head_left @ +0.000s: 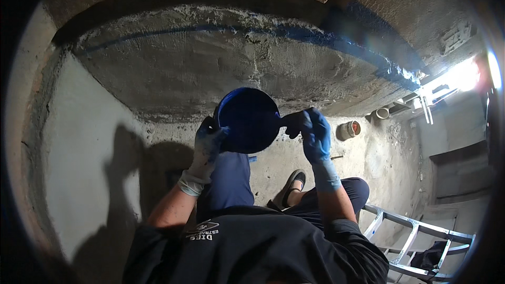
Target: The person paints a blue stripe onto a concrete wall using a brush and a container of blue paint, then uses a square tool to mark out and paint a rectangular outline.
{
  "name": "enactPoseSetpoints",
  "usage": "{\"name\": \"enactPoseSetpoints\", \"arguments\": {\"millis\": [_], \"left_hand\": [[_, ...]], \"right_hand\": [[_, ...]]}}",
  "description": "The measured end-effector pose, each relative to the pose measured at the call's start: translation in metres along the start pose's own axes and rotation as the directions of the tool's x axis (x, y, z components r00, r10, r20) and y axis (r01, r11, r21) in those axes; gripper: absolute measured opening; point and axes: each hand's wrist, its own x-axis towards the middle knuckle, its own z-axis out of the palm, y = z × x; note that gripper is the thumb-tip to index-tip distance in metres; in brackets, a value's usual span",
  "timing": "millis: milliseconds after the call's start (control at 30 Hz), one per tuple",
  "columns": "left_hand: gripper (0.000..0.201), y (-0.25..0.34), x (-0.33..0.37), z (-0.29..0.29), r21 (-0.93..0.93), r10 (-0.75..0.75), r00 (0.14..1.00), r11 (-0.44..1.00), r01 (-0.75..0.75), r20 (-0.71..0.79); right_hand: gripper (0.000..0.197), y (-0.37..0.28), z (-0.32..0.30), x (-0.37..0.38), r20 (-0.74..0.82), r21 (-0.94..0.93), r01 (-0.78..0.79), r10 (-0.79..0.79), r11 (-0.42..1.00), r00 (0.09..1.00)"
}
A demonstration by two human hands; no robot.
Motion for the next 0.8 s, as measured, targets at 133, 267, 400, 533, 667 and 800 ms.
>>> {"name": "enactPoseSetpoints", "arguments": {"millis": [133, 267, 400, 533, 667, 800], "left_hand": [[0.016, -0.006, 0.004, 0.002, 0.219, 0.349, 0.936, 0.911, -0.349, 0.036], [0.016, 0.026, -0.023, 0.016, -0.155, -0.021, 1.000, 0.988, 0.021, 0.003], [0.013, 0.004, -0.018, 0.008, -0.154, 0.086, 0.996, 0.984, -0.089, -0.021], [0.009, 0.004, -0.022, 0.009, -0.169, 0.114, 0.993, 0.979, -0.115, -0.012], [0.008, 0.001, -0.022, 0.006, -0.172, 0.151, 0.988, 0.974, -0.150, -0.008], [0.009, 0.000, -0.022, 0.004, -0.153, 0.121, 0.993, 0.981, -0.121, -0.005]], "right_hand": [[0.015, 0.022, -0.004, 0.003, 0.058, -0.210, -0.012, 0.025, 0.978, 0.998], [0.013, -0.014, 0.013, 0.002, -0.013, -0.210, 0.269, -0.278, 0.940, 0.961], [0.027, -0.063, 0.046, 0.053, 0.392, -0.519, 0.750, -0.666, 0.409, 0.635], [0.015, -0.068, 0.089, 0.091, 0.676, -0.468, 0.877, -0.596, 0.107, 0.433], [0.019, -0.059, 0.096, 0.104, 0.595, -0.525, 0.823, -0.597, 0.218, 0.538], [0.017, -0.048, 0.047, 0.096, 0.427, -0.643, 0.634, -0.485, 0.430, 0.763]]}}
